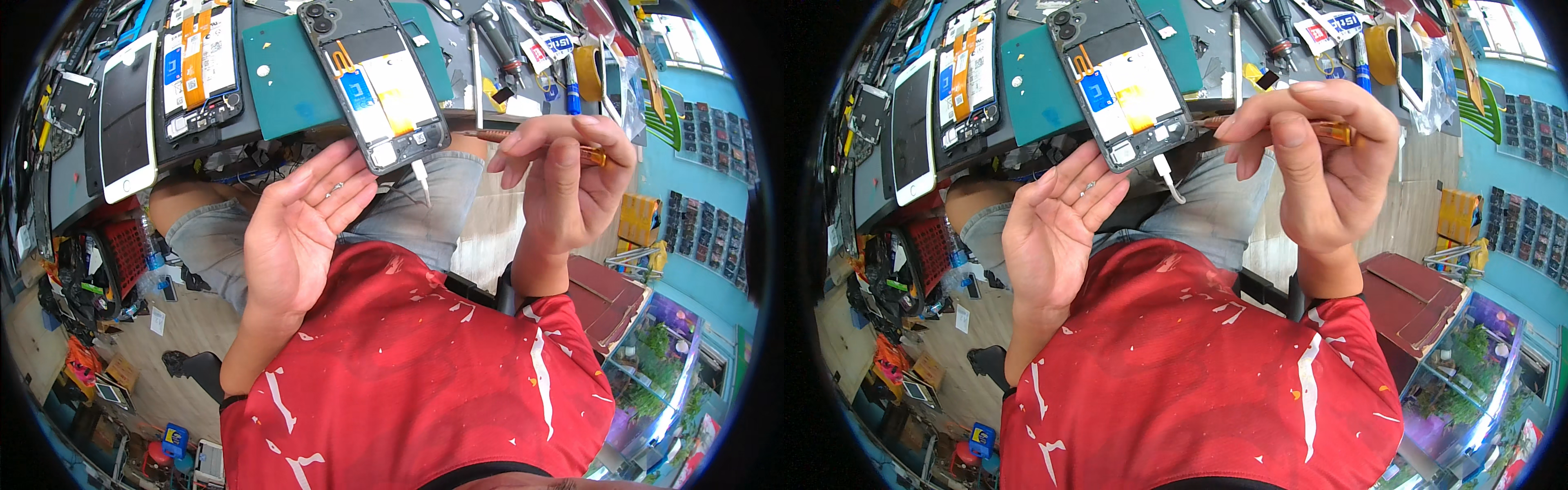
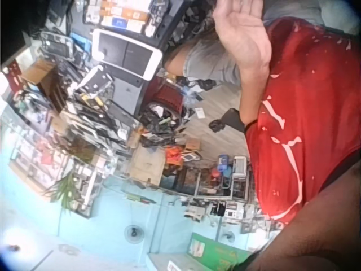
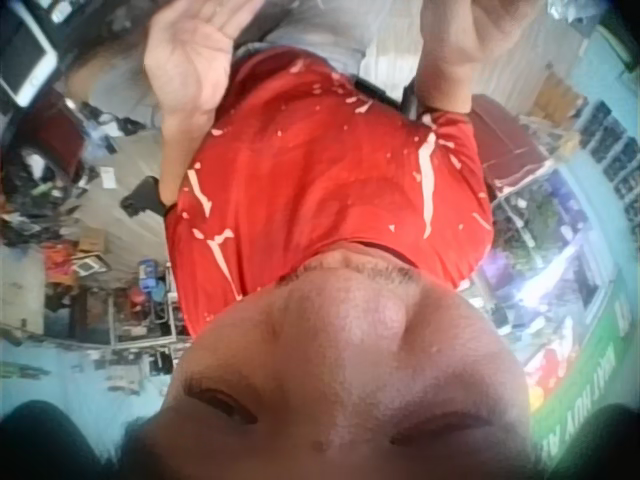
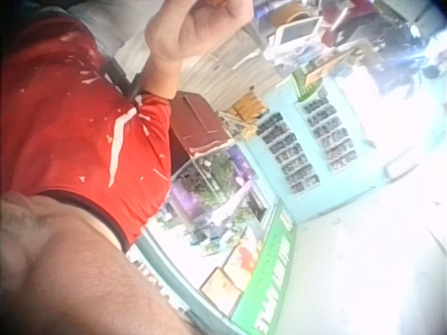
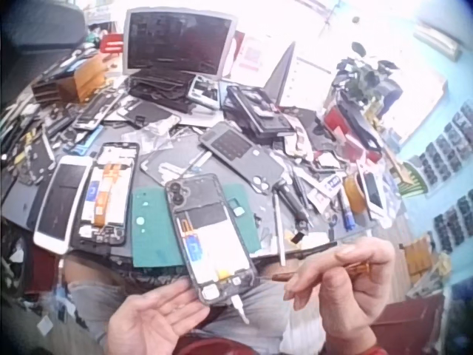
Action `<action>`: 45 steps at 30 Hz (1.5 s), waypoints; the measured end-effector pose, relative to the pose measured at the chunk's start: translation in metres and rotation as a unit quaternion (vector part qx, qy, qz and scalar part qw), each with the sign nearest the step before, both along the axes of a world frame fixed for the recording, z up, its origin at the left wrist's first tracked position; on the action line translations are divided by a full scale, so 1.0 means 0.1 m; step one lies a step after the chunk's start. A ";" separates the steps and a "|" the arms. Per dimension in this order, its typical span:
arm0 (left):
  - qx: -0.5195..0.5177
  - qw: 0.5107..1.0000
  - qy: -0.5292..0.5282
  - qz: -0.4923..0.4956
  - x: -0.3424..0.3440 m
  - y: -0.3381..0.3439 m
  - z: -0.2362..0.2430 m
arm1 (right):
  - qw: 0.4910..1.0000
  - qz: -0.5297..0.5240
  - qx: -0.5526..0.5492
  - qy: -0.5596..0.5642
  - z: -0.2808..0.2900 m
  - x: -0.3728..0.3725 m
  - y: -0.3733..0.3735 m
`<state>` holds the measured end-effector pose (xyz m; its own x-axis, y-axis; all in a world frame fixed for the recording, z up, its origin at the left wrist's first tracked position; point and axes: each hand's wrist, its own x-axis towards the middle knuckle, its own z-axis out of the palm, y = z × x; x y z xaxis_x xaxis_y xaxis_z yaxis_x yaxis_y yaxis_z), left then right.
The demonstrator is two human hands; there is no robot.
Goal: The person works on a disassembled smartphone, using a wooden stick to press and adjust internal components near the charging port and battery area. The person handles the phone and a small black component, then continues to manipulate the internal parts with the stick.
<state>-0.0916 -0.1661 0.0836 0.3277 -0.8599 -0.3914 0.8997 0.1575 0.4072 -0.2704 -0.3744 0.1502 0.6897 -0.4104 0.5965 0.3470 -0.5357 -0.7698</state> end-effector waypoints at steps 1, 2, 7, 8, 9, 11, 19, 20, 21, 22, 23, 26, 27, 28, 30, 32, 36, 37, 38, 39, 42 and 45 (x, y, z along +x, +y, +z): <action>0.005 1.000 -0.012 -0.004 -0.02 -0.04 0.04 | 1.000 0.003 0.006 0.003 -0.02 0.00 0.02; 0.010 1.000 -0.024 -0.009 -0.04 -0.07 0.06 | 1.000 0.000 0.007 0.004 -0.02 0.01 0.02; -0.017 1.000 -0.002 -0.013 -0.07 -0.17 0.05 | 0.998 -0.023 0.062 -0.001 -0.07 0.03 0.10; -0.025 1.000 0.007 -0.012 -0.08 -0.17 0.03 | 0.998 -0.020 0.064 0.001 -0.09 0.03 0.09; -0.027 0.999 0.013 -0.013 -0.08 -0.19 0.02 | 0.998 -0.022 0.065 0.004 -0.10 0.03 0.09; -0.029 0.999 0.023 -0.015 -0.09 -0.20 -0.01 | 0.997 -0.023 0.067 0.010 -0.12 0.03 0.09; -0.018 1.000 -0.001 -0.019 -0.11 -0.24 0.04 | 0.997 -0.020 0.067 0.014 -0.15 0.04 0.08; -0.018 1.000 -0.002 -0.019 -0.11 -0.24 0.05 | 0.997 -0.020 0.068 0.014 -0.15 0.03 0.08; -0.020 1.000 -0.001 -0.018 -0.11 -0.24 0.05 | 0.997 -0.023 0.066 0.018 -0.14 0.03 0.08; -0.021 1.000 0.001 -0.016 -0.11 -0.24 0.05 | 0.997 -0.026 0.065 0.021 -0.14 0.02 0.09; -0.022 1.000 0.002 -0.014 -0.12 -0.23 0.04 | 0.997 -0.029 0.063 0.024 -0.13 0.02 0.09; -0.021 1.000 0.001 -0.013 -0.12 -0.23 0.04 | 0.998 -0.022 0.058 0.023 -0.14 0.01 0.07; -0.023 1.000 0.001 -0.015 -0.12 -0.23 0.04 | 0.998 -0.024 0.058 0.023 -0.14 0.01 0.08; -0.026 1.000 0.000 -0.016 -0.11 -0.23 0.04 | 0.998 -0.025 0.058 0.024 -0.14 0.01 0.08; -0.026 1.000 0.000 -0.016 -0.11 -0.23 0.05 | 0.998 -0.025 0.060 0.023 -0.14 0.01 0.08; -0.022 1.000 0.000 -0.017 -0.11 -0.24 0.06 | 0.998 -0.021 0.062 0.022 -0.14 0.01 0.08; -0.025 1.000 0.003 -0.017 -0.11 -0.23 0.06 | 0.997 -0.022 0.065 0.027 -0.13 0.00 0.08; -0.027 1.000 0.002 -0.017 -0.11 -0.23 0.06 | 0.997 -0.021 0.066 0.025 -0.14 0.00 0.09; -0.029 0.999 0.001 -0.017 -0.11 -0.23 0.06 | 0.997 -0.020 0.068 0.024 -0.14 0.00 0.09; -0.029 0.999 0.000 -0.016 -0.11 -0.23 0.06 | 0.997 -0.021 0.067 0.025 -0.14 0.00 0.09; -0.029 0.999 -0.002 -0.016 -0.11 -0.23 0.06 | 0.997 -0.021 0.064 0.026 -0.14 -0.01 0.09; -0.029 0.999 0.000 -0.018 -0.11 -0.23 0.06 | 0.998 -0.020 0.059 0.023 -0.14 0.00 0.08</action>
<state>-0.1025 -0.1888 0.0892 0.2958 -0.8925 -0.3406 0.9055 0.1485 0.3975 -0.2704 -0.3659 0.1357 0.6970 -0.5044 0.5096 0.2889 -0.4529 -0.8435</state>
